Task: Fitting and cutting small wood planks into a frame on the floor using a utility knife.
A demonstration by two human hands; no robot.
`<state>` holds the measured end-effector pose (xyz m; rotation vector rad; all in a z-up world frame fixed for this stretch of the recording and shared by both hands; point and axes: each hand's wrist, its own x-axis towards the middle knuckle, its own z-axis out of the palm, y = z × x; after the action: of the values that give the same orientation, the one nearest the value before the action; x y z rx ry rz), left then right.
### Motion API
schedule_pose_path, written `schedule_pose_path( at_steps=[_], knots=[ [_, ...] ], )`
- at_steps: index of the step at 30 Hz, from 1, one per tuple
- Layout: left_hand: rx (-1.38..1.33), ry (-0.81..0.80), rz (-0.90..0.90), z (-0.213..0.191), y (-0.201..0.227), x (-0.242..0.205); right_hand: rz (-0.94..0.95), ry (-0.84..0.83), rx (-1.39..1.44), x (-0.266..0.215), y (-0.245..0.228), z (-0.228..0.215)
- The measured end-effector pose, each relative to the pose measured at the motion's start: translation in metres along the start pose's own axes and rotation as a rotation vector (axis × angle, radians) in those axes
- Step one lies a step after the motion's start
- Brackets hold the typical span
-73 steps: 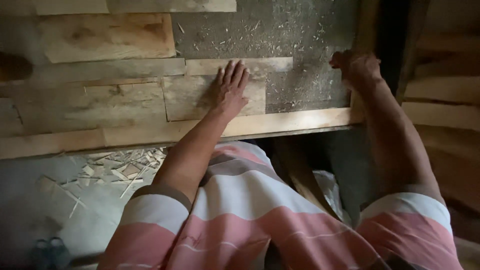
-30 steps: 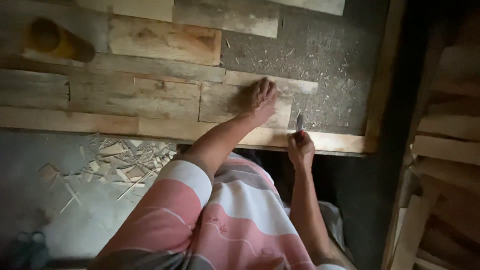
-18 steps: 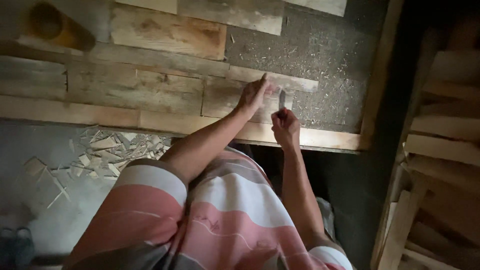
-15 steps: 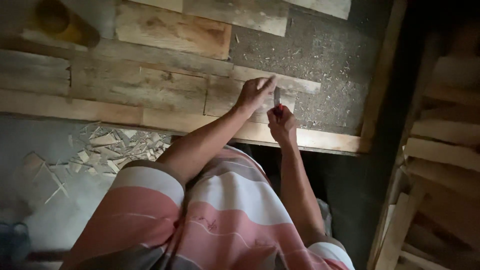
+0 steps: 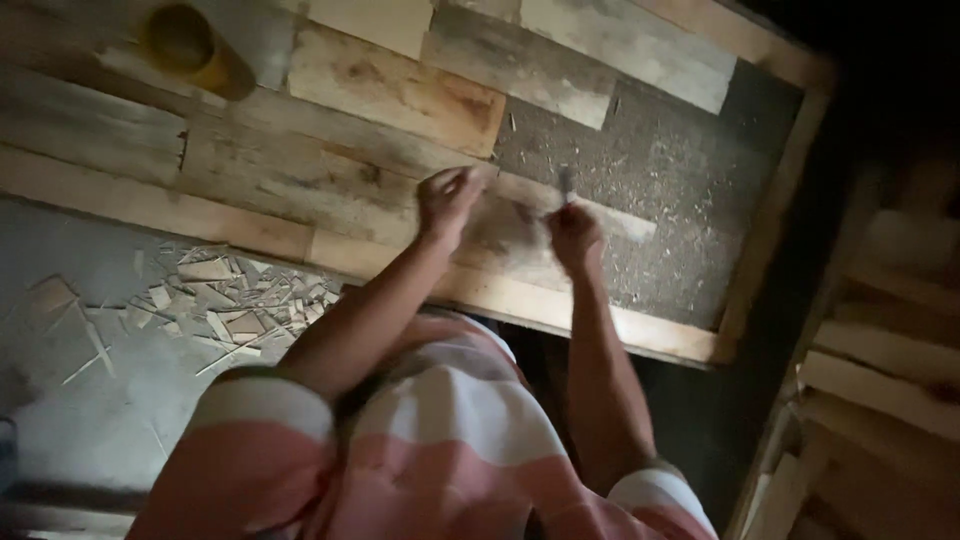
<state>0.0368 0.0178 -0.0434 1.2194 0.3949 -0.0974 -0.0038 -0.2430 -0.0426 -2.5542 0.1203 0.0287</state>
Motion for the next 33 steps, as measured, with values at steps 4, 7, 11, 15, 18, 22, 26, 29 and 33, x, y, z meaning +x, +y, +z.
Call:
schedule_pose_path(
  at_steps=[4, 7, 11, 15, 18, 22, 26, 29, 33],
  knots=[
    [0.192, -0.013, 0.019, -0.076, 0.030, -0.043, -0.112, 0.172, -0.453, 0.117, 0.087, 0.005],
    [0.211, 0.149, -0.031, -0.119, 0.045, -0.080, 0.247, 0.354, -0.092, 0.181, 0.099, -0.010],
    [0.432, 0.267, -0.159, -0.172, 0.045, -0.137, 0.313, 0.220, 0.174, 0.230, 0.131, 0.001],
    [0.256, 0.481, -0.224, -0.217, 0.002, -0.170, 0.260, 0.158, -0.219, 0.229, 0.075, -0.024],
    [0.349, 0.536, -0.267, -0.231, -0.009, -0.174, -0.026, 0.148, -0.538, 0.226, 0.077, -0.023],
    [0.405, 0.499, -0.290, -0.231, -0.005, -0.162, 0.160, 0.069, -0.507, 0.224, 0.075, -0.020],
    [0.317, 0.455, -0.226, -0.234, -0.005, -0.158, 0.242, 0.023, -0.434, 0.215, 0.042, -0.035],
    [0.359, 0.460, -0.270, -0.218, 0.021, -0.156, 0.355, 0.019, -0.343, 0.213, 0.028, -0.043],
    [0.154, 0.531, -0.319, -0.212, 0.047, -0.157, 0.237, 0.169, -0.244, 0.198, -0.008, -0.058]
  ],
)
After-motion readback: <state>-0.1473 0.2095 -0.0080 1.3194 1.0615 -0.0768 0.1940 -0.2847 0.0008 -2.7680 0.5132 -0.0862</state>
